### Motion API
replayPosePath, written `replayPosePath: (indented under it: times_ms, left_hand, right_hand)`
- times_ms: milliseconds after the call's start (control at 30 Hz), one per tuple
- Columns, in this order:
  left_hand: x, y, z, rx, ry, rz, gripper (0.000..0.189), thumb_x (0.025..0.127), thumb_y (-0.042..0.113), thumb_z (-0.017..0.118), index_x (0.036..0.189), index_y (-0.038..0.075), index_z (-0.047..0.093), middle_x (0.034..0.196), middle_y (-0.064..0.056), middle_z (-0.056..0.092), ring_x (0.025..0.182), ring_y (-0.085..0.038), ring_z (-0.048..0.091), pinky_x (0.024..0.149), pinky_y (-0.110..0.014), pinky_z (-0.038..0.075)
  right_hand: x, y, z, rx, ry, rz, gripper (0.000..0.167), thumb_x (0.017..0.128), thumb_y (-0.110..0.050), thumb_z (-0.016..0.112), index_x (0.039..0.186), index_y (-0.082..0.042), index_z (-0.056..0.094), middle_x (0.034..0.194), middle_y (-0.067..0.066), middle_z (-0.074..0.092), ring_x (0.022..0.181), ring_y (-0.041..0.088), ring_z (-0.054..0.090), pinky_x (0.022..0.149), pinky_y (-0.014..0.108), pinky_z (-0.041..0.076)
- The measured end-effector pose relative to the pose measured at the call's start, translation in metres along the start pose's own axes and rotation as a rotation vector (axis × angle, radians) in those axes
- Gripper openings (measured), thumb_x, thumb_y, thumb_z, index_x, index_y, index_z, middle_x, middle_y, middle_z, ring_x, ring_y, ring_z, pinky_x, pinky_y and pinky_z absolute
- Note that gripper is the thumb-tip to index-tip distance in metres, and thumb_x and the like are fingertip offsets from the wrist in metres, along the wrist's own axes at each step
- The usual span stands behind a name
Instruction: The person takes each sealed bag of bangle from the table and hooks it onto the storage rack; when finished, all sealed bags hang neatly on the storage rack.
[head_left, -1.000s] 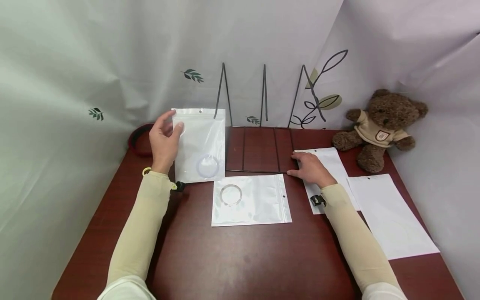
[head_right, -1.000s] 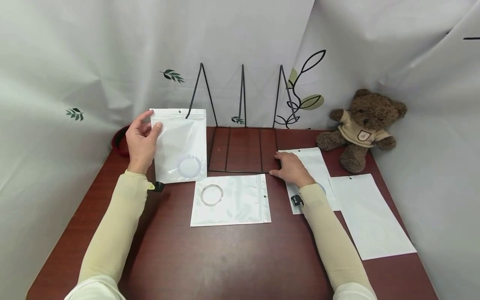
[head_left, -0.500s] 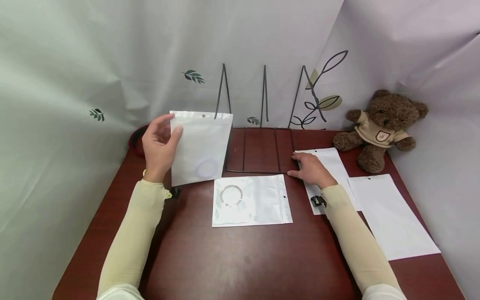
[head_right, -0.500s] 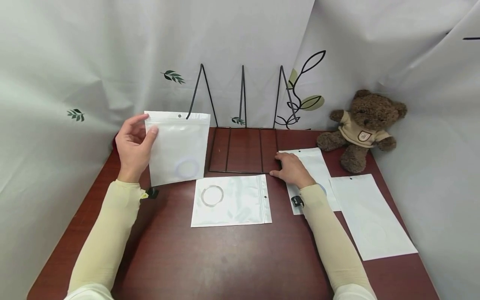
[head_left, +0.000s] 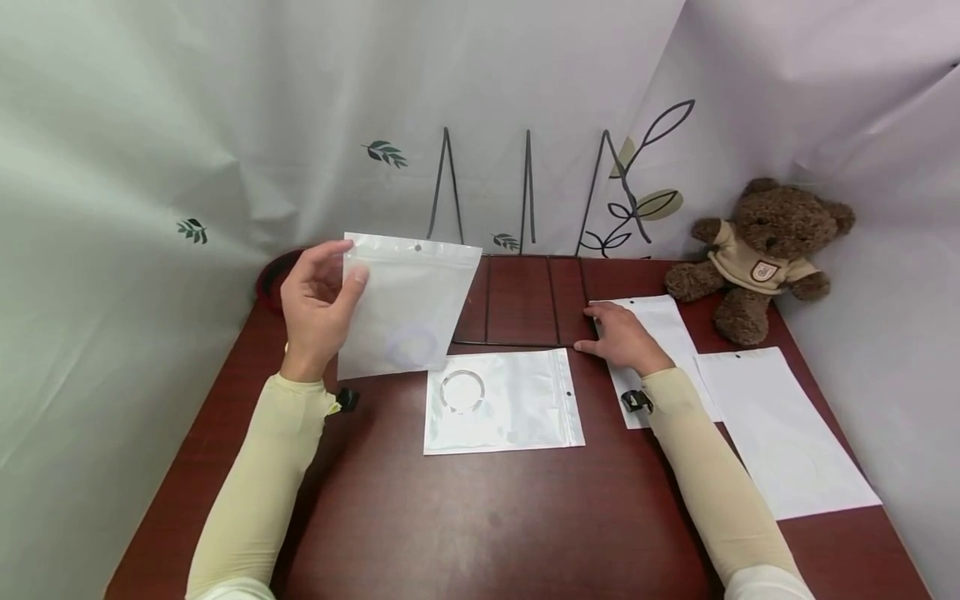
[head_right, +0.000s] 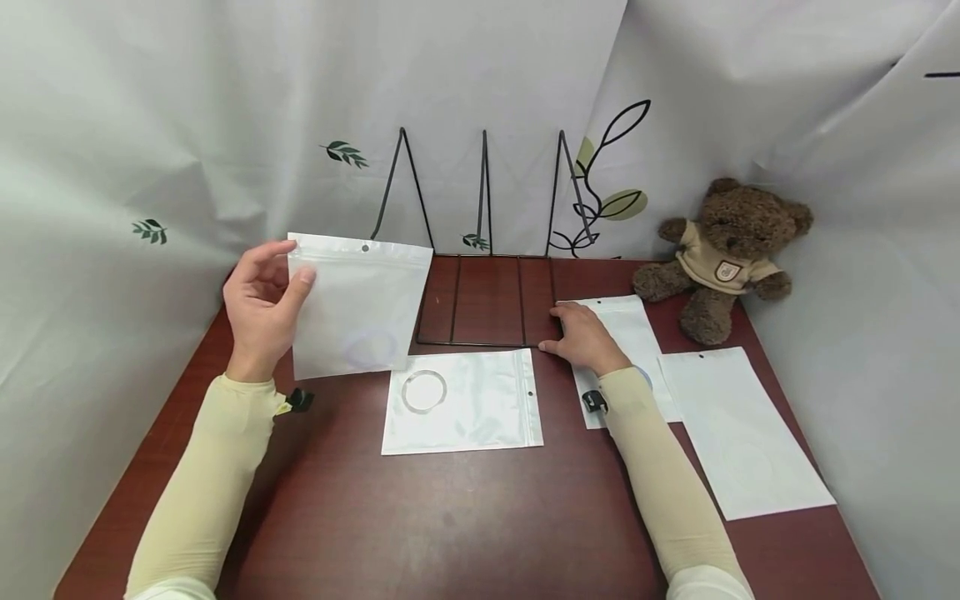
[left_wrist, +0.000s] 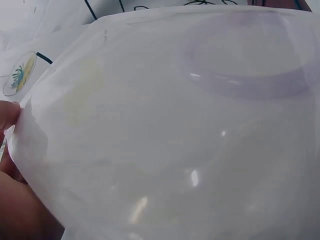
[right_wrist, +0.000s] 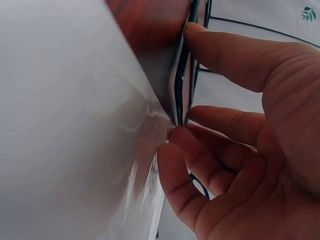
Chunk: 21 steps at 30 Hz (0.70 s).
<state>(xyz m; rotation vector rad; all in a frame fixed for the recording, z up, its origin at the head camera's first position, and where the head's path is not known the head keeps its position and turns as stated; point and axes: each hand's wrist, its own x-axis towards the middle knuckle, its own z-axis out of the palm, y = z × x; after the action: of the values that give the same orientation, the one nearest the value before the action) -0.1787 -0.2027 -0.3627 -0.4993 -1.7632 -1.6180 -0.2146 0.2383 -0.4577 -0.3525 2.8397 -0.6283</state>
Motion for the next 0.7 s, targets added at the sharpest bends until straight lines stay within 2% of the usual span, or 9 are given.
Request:
replayPosePath:
  times_ms: [167, 333, 533, 700]
  left_hand:
    - [0.000, 0.006, 0.006, -0.081, 0.013, 0.018, 0.033, 0.090, -0.005, 0.075, 0.122, -0.011, 0.067, 0.092, 0.002, 0.078, 0.068, -0.009, 0.063, 0.055, -0.018, 0.045]
    - [-0.001, 0.005, 0.019, -0.180, 0.036, 0.032, 0.033, 0.090, -0.006, 0.075, 0.121, -0.014, 0.065, 0.092, 0.000, 0.078, 0.068, -0.009, 0.063, 0.058, -0.019, 0.046]
    - [-0.004, 0.005, 0.027, -0.207, 0.046, 0.056, 0.032, 0.090, -0.005, 0.075, 0.118, -0.016, 0.063, 0.092, 0.002, 0.079, 0.065, -0.008, 0.060, 0.059, -0.019, 0.047]
    - [-0.006, 0.007, 0.028, -0.242, 0.053, 0.076, 0.033, 0.089, -0.005, 0.075, 0.117, -0.017, 0.062, 0.095, -0.003, 0.080, 0.069, -0.010, 0.066, 0.062, -0.020, 0.052]
  right_hand:
    - [0.002, 0.001, -0.001, -0.009, -0.014, 0.015, 0.077, 0.096, -0.033, 0.078, 0.153, 0.009, 0.048, 0.164, 0.029, 0.039, 0.153, 0.050, 0.033, 0.125, 0.061, 0.028]
    - [0.002, 0.003, 0.000, 0.008, -0.025, 0.019, 0.077, 0.096, -0.033, 0.077, 0.154, 0.008, 0.047, 0.164, 0.028, 0.039, 0.152, 0.049, 0.034, 0.125, 0.062, 0.029]
    - [0.001, 0.004, 0.002, 0.015, -0.031, 0.019, 0.077, 0.097, -0.034, 0.076, 0.155, 0.006, 0.046, 0.166, 0.026, 0.038, 0.153, 0.050, 0.033, 0.125, 0.062, 0.027]
    - [0.001, 0.004, 0.000, 0.013, -0.024, 0.015, 0.077, 0.097, -0.034, 0.077, 0.155, 0.007, 0.047, 0.164, 0.027, 0.040, 0.152, 0.050, 0.034, 0.125, 0.062, 0.027]
